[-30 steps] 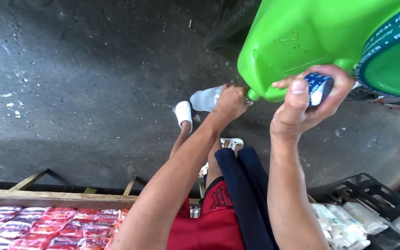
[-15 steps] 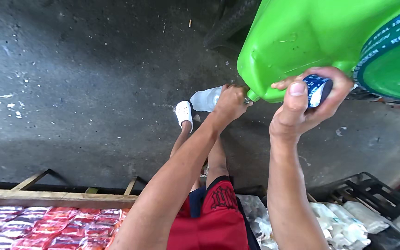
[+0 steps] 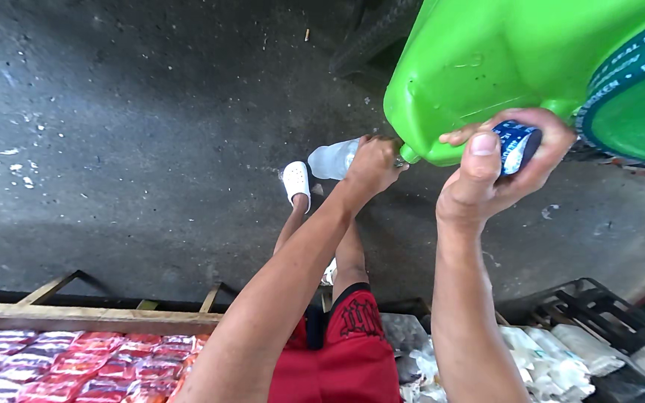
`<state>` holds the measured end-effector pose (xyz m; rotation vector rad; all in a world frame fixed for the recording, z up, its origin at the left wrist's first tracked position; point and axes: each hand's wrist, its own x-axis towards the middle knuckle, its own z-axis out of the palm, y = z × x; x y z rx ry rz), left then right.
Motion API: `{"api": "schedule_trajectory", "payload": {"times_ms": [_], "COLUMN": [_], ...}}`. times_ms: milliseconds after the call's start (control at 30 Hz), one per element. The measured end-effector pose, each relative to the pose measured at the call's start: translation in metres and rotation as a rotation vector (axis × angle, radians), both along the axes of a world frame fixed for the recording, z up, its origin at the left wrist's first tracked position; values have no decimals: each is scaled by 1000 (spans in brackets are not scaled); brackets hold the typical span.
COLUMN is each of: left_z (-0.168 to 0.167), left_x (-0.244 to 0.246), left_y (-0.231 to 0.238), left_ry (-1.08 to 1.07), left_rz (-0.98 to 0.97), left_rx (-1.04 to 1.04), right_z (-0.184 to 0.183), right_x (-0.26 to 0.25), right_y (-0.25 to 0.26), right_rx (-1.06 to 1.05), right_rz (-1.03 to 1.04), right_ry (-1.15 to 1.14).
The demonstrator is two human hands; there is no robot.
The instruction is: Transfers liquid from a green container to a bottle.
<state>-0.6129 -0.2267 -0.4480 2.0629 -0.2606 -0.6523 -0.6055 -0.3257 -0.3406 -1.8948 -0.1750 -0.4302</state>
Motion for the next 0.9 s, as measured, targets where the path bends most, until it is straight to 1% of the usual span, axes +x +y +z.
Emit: {"api": "schedule_trajectory", "payload": {"times_ms": [267, 433, 900], "left_z": [-3, -2, -3], "left_x": [-2, -1, -2], "left_y": [-2, -1, -1], "left_ry": [-31, -7, -23], "left_rz": [18, 10, 13], "left_rx": [0, -3, -10], "right_z": [0, -1, -2], "right_x": [-2, -2, -3], "right_y": [-1, -1, 0], "right_rx": [3, 9, 5], "right_rz": [7, 7, 1], "right_ry": [11, 10, 13]}}
